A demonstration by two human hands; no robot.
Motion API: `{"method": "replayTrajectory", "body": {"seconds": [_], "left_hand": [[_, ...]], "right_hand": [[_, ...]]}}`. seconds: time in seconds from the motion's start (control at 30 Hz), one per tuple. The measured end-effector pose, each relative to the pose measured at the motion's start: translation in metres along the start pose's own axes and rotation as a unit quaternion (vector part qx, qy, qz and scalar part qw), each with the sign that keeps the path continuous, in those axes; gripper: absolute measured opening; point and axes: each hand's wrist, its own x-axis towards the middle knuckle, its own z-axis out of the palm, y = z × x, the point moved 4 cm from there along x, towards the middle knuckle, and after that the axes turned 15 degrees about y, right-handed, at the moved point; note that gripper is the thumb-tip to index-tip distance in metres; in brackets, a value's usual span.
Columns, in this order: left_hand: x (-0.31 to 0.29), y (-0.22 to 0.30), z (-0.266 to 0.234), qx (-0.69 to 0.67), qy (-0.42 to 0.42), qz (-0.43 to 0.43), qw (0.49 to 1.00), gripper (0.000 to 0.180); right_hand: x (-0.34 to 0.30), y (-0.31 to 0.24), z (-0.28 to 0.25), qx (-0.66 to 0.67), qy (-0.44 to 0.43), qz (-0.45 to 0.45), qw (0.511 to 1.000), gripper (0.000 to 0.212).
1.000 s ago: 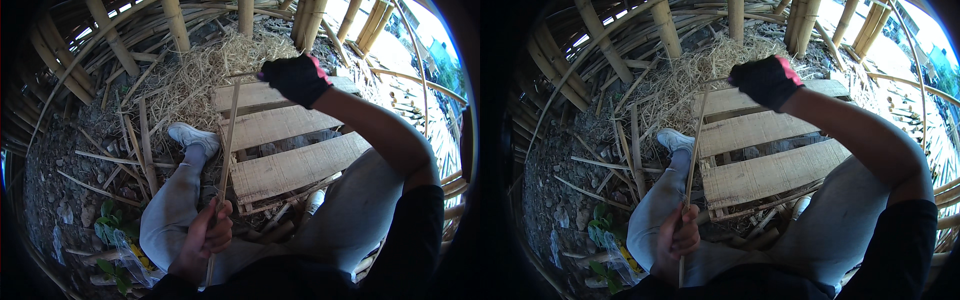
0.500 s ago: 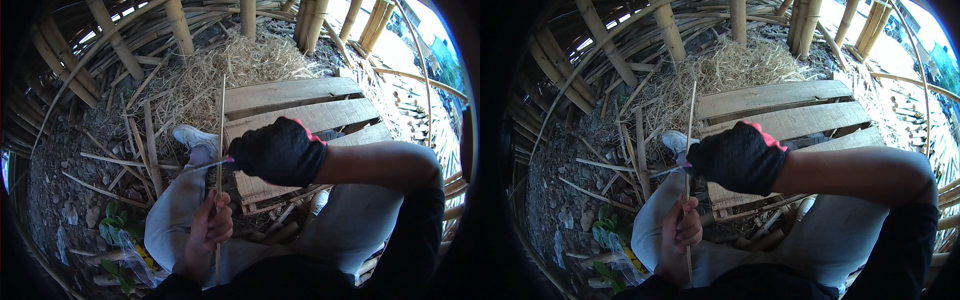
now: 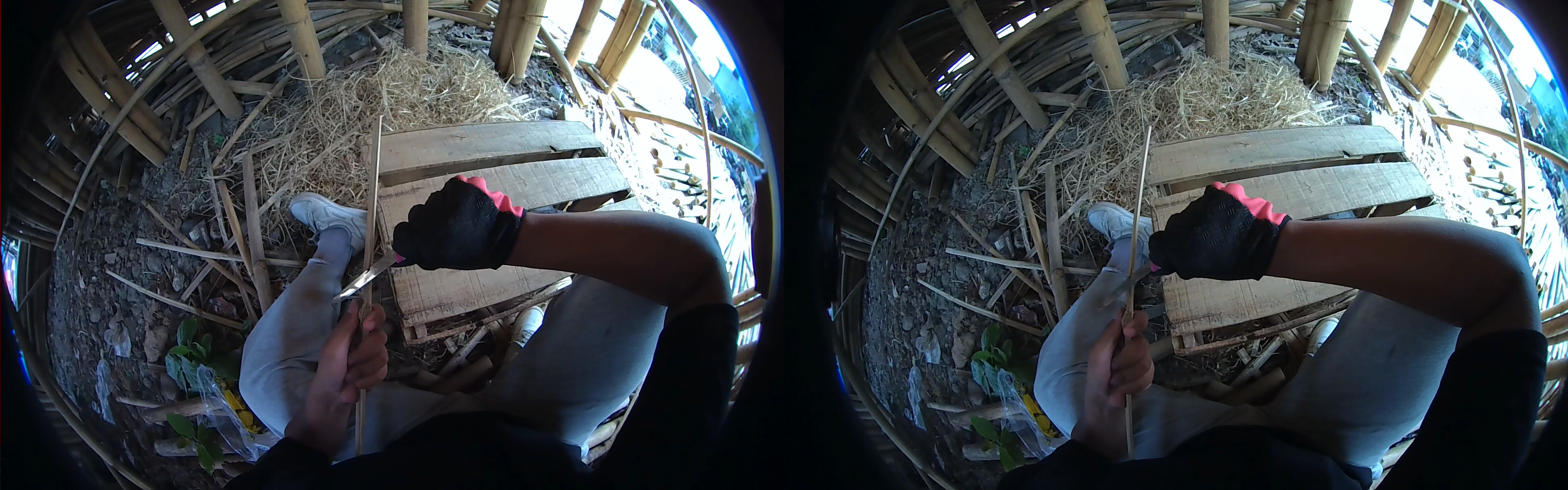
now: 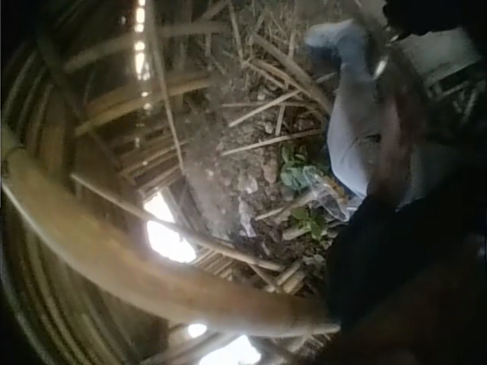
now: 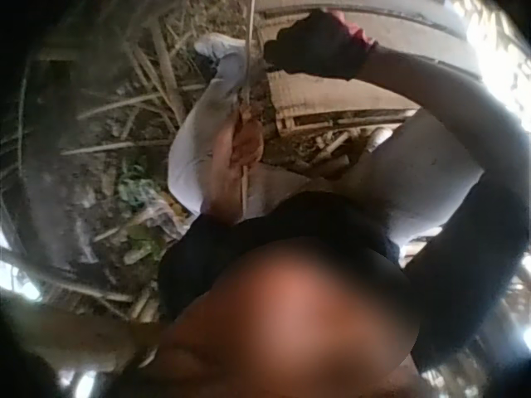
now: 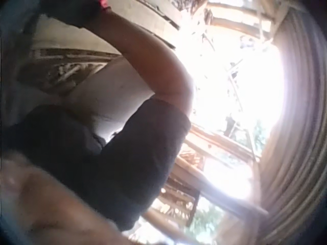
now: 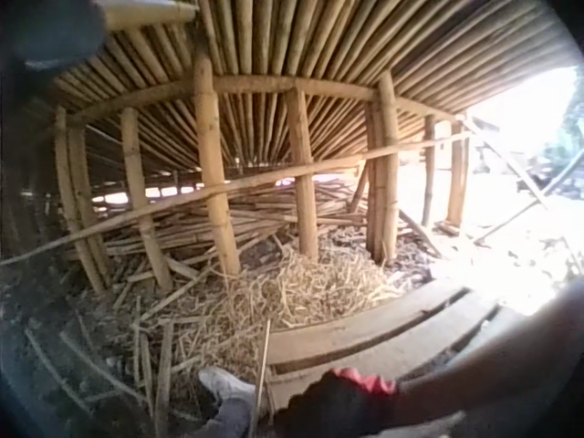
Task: The person sits on the ground and uses a knife to shave and smooth a long bamboo stick. They repeatedly scrape along the stick's length, rotating it to work different sides and remove thin shavings.
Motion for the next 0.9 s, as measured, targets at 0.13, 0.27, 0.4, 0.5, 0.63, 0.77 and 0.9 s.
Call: {"method": "replayTrajectory", "body": {"seconds": [0.13,0.27,0.4,0.5,0.63,0.77,0.9], "left_hand": [[-0.002,-0.011,0.002,0.008,0.025,-0.045,0.999,0.040],[-0.028,-0.021,0.025,0.020,-0.106,-0.089,0.990,0.040],[-0.010,0.007,0.001,-0.036,-0.045,0.007,0.998,0.039],[-0.002,0.008,-0.004,-0.052,-0.034,0.004,0.998,0.039],[0.003,0.004,0.001,-0.028,-0.033,-0.016,0.999,0.039],[-0.011,0.001,0.002,-0.012,-0.002,0.007,1.000,0.039],[-0.001,-0.004,0.004,0.008,-0.001,-0.012,1.000,0.039]], "right_hand": [[0.009,0.052,-0.002,-0.227,0.010,0.115,0.967,0.013],[-0.038,0.159,-0.051,-0.344,-0.087,0.220,0.908,0.024],[0.009,0.081,-0.053,-0.209,-0.035,0.296,0.931,0.027],[0.015,0.008,-0.054,-0.222,0.047,0.060,0.972,0.020],[0.016,-0.038,-0.047,-0.005,-0.047,0.126,0.991,0.018],[0.010,-0.039,-0.011,0.079,-0.049,0.109,0.990,0.014],[0.002,-0.034,-0.011,0.006,-0.104,0.116,0.988,0.016]]}}
